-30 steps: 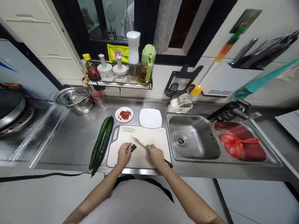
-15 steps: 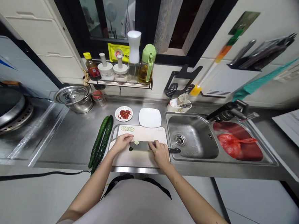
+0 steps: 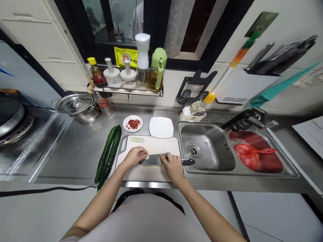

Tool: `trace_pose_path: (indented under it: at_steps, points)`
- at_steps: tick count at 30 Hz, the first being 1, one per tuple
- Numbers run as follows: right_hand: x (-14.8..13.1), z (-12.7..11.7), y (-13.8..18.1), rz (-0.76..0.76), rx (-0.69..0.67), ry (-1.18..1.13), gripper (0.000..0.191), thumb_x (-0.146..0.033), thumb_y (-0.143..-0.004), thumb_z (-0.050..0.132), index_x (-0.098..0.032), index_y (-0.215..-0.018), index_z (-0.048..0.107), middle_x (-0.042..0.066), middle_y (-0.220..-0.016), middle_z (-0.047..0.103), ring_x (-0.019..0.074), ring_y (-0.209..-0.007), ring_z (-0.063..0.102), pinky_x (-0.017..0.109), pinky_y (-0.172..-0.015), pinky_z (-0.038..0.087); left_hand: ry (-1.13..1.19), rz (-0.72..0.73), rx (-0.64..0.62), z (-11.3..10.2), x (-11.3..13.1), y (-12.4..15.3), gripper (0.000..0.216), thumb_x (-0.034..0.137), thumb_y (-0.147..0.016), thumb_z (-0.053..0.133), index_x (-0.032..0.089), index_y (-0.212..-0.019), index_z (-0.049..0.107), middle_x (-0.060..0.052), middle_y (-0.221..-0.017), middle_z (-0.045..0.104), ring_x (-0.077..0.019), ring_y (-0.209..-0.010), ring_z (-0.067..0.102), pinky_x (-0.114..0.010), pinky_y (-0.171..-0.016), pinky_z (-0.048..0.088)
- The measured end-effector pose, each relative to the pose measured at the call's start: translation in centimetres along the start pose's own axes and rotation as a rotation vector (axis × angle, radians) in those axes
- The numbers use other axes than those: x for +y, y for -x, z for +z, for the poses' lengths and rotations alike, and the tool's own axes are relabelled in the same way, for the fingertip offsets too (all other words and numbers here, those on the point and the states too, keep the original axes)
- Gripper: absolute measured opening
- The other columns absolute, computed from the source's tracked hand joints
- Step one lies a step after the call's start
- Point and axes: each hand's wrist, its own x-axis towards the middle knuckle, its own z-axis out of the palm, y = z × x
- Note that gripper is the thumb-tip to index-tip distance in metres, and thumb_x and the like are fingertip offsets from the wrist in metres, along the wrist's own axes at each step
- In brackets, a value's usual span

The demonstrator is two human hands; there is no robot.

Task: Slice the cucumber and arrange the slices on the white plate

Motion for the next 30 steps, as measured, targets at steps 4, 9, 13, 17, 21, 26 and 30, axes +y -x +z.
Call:
trace_pose_path:
  at_steps: [4, 9, 13, 17, 21, 26, 30]
  points:
    - [0.2, 0.3, 0.2, 0.007, -0.032, -0.012, 0.038, -0.015, -0.092, 0.043, -0.025, -0.126, 0.058, 0.009, -0.108, 0.056, 0.0183, -0.081, 0.044, 0.033, -0.075, 0.025, 0.034, -0.043, 0.040, 0.4, -0.5, -0.2, 0.017, 0.034, -0.074, 0.065, 0.017, -0.077, 0.067, 0.000, -0.067, 0.065, -0.0116, -0.062, 0.057, -0.022, -0.059, 0.041]
    - [0.7, 0.6, 0.6, 0.042, -0.099, -0.037, 0.041, -0.014, -0.091, 0.043, -0.027, -0.127, 0.057, 0.009, -0.111, 0.056, 0.0185, -0.084, 0.046, 0.033, -0.077, 0.026, 0.046, -0.130, 0.193, 0.6, -1.9, -1.5, 0.017, 0.035, -0.075, 0.063, 0.018, -0.076, 0.066, 0.000, -0.064, 0.063, -0.0132, -0.060, 0.056, -0.024, -0.059, 0.041]
    - [1.0, 0.9, 0.9, 0.069, -0.114, -0.061, 0.042, -0.015, -0.090, 0.045, -0.028, -0.128, 0.057, 0.008, -0.110, 0.057, 0.0185, -0.084, 0.046, 0.032, -0.076, 0.026, -0.061, -0.218, 0.305, 0.3, -3.1, -3.5, 0.015, 0.032, -0.076, 0.062, 0.019, -0.078, 0.068, -0.001, -0.068, 0.065, -0.0151, -0.064, 0.058, -0.026, -0.063, 0.042]
    - [1.2, 1.2, 1.1, 0.077, -0.102, -0.073, 0.040, -0.016, -0.091, 0.046, -0.027, -0.127, 0.058, 0.008, -0.110, 0.057, 0.0186, -0.085, 0.047, 0.031, -0.077, 0.026, -0.224, -0.218, 0.334, 0.2, -4.2, -5.8, 0.012, 0.028, -0.077, 0.062, 0.019, -0.079, 0.070, -0.005, -0.080, 0.068, -0.0192, -0.079, 0.059, -0.030, -0.074, 0.044]
    - [1.5, 1.5, 1.3, 0.087, -0.101, -0.071, 0.041, -0.014, -0.091, 0.044, -0.027, -0.128, 0.058, 0.008, -0.110, 0.057, 0.0185, -0.085, 0.048, 0.032, -0.078, 0.026, -0.363, -0.223, 0.331, 0.4, -4.8, -7.7, 0.011, 0.026, -0.079, 0.062, 0.020, -0.079, 0.071, -0.007, -0.093, 0.068, -0.0231, -0.096, 0.056, -0.033, -0.084, 0.041]
    - [1.9, 1.9, 1.4, 0.110, -0.118, -0.065, 0.040, -0.016, -0.091, 0.045, -0.027, -0.128, 0.058, 0.009, -0.110, 0.056, 0.0185, -0.086, 0.048, 0.032, -0.077, 0.027, -0.442, -0.252, 0.295, 0.7, -5.2, -9.0, 0.013, 0.028, -0.081, 0.060, 0.022, -0.081, 0.072, -0.007, -0.096, 0.065, -0.0241, -0.098, 0.054, -0.034, -0.086, 0.039]
    - [2.2, 2.1, 1.4, 0.124, -0.138, -0.074, 0.039, -0.017, -0.092, 0.045, -0.027, -0.128, 0.058, 0.009, -0.110, 0.056, 0.0186, -0.086, 0.049, 0.032, -0.076, 0.028, -0.468, -0.250, 0.281, 0.6, -5.6, -9.5, 0.014, 0.029, -0.082, 0.059, 0.022, -0.082, 0.072, -0.008, -0.096, 0.064, -0.0243, -0.098, 0.053, -0.035, -0.087, 0.038]
